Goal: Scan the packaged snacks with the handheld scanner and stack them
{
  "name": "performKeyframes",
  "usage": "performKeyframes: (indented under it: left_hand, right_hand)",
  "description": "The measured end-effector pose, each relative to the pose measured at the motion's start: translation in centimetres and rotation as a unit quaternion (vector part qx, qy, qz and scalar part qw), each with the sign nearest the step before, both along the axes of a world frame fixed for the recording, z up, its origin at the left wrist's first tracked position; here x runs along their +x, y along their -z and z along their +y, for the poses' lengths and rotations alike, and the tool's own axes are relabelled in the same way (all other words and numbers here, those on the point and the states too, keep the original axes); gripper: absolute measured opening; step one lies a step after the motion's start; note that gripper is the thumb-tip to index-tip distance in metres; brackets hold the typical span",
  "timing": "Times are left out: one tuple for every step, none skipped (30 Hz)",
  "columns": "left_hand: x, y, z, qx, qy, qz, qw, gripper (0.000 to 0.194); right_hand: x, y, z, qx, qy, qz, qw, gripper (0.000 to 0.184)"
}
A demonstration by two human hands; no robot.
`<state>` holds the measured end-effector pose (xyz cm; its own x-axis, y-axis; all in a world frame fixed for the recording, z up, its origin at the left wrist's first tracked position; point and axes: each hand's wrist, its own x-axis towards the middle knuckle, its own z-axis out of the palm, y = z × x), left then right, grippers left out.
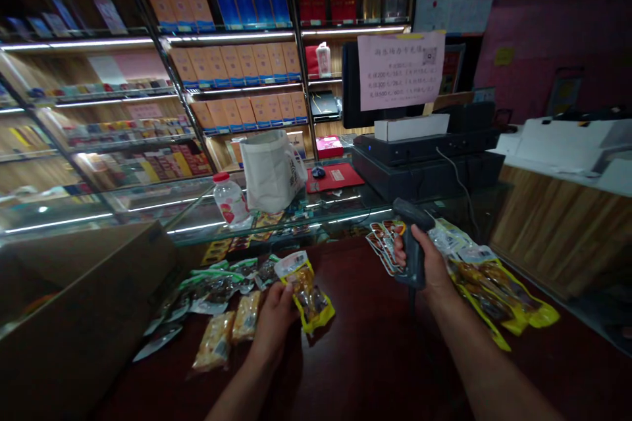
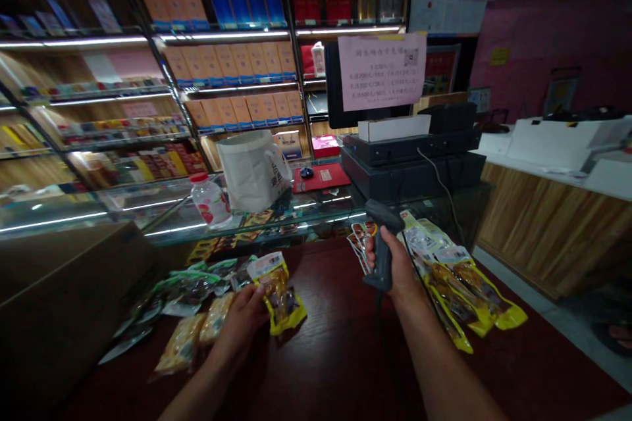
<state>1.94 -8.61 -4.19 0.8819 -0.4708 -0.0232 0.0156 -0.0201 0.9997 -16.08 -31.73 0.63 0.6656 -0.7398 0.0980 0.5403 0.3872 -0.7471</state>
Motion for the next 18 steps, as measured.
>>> performKeyframes:
  left_hand:
    - [-0.5,0.0,-0.4,-0.002,0.037,0.005,0.999,0.064]
    - [-1.0,0.1,-0.7,-0.002,0.07,0.008,0.998,0.063]
    - [-1.4,0.2,-1.1,0.003,0.097,0.006,0.995,0.061]
    - [-1.7,0.4,-1.3,0.013,0.116,-0.004,0.993,0.059]
    - [-1.9,0.7,-1.5,0.025,0.13,-0.02,0.991,0.058]
    - [-2.1,1.0,-1.6,0.036,0.137,-0.041,0.989,0.058]
    - [-2.1,1.2,-1.7,0.044,0.139,-0.063,0.987,0.058]
    - [-2.2,1.4,-1.7,0.046,0.141,-0.084,0.985,0.057]
    - [-2.2,1.5,-1.6,0.046,0.146,-0.098,0.983,0.057]
    - [-2.2,1.6,-1.5,0.043,0.155,-0.105,0.981,0.055]
    - [-2.3,1.6,-1.5,0.039,0.17,-0.107,0.979,0.054]
    - [-2.4,1.6,-1.4,0.033,0.191,-0.104,0.976,0.052]
    - [-2.7,1.5,-1.3,0.026,0.211,-0.099,0.972,0.051]
    - [-2.9,1.5,-1.3,0.02,0.229,-0.09,0.969,0.05]
    - [-3.2,1.4,-1.3,0.012,0.242,-0.078,0.967,0.05]
    - [-3.4,1.3,-1.3,0.004,0.253,-0.06,0.966,0.049]
    - [-3.6,1.3,-1.4,-0.006,0.268,-0.034,0.963,0.049]
    - [-3.8,1.2,-1.4,-0.018,0.287,0.001,0.958,0.047]
  right_hand:
    - [0.4,0.1,0.6,-0.016,-0.011,0.017,1.0,0.05]
    - [0.9,0.3,1.2,-0.034,-0.016,0.033,0.999,0.05]
    - [1.4,0.6,1.8,-0.054,-0.02,0.053,0.997,0.051]
    - [1.8,0.9,2.4,-0.075,-0.023,0.075,0.994,0.053]
    - [2.3,1.3,3.0,-0.095,-0.025,0.101,0.99,0.053]
    - [2.7,1.7,3.5,-0.113,-0.023,0.129,0.985,0.053]
    - [3.1,2.1,3.9,-0.131,-0.024,0.158,0.979,0.053]
    - [3.4,2.5,4.2,-0.146,-0.022,0.181,0.972,0.055]
    - [3.6,2.8,4.6,-0.16,-0.021,0.201,0.966,0.056]
    - [3.8,3.0,4.8,-0.173,-0.02,0.215,0.961,0.057]
    - [3.9,3.1,5.1,-0.184,-0.015,0.224,0.957,0.058]
    - [3.9,3.2,5.3,-0.192,-0.008,0.23,0.954,0.057]
    - [3.9,3.3,5.5,-0.199,0.001,0.233,0.952,0.057]
    - [3.9,3.3,5.7,-0.203,0.013,0.233,0.951,0.055]
    - [3.8,3.3,5.8,-0.204,0.024,0.232,0.951,0.053]
    - [3.7,3.2,5.9,-0.203,0.035,0.23,0.951,0.05]
    - [3.6,3.1,5.9,-0.2,0.043,0.228,0.952,0.048]
    - [3.4,3.0,6.0,-0.196,0.05,0.224,0.953,0.047]
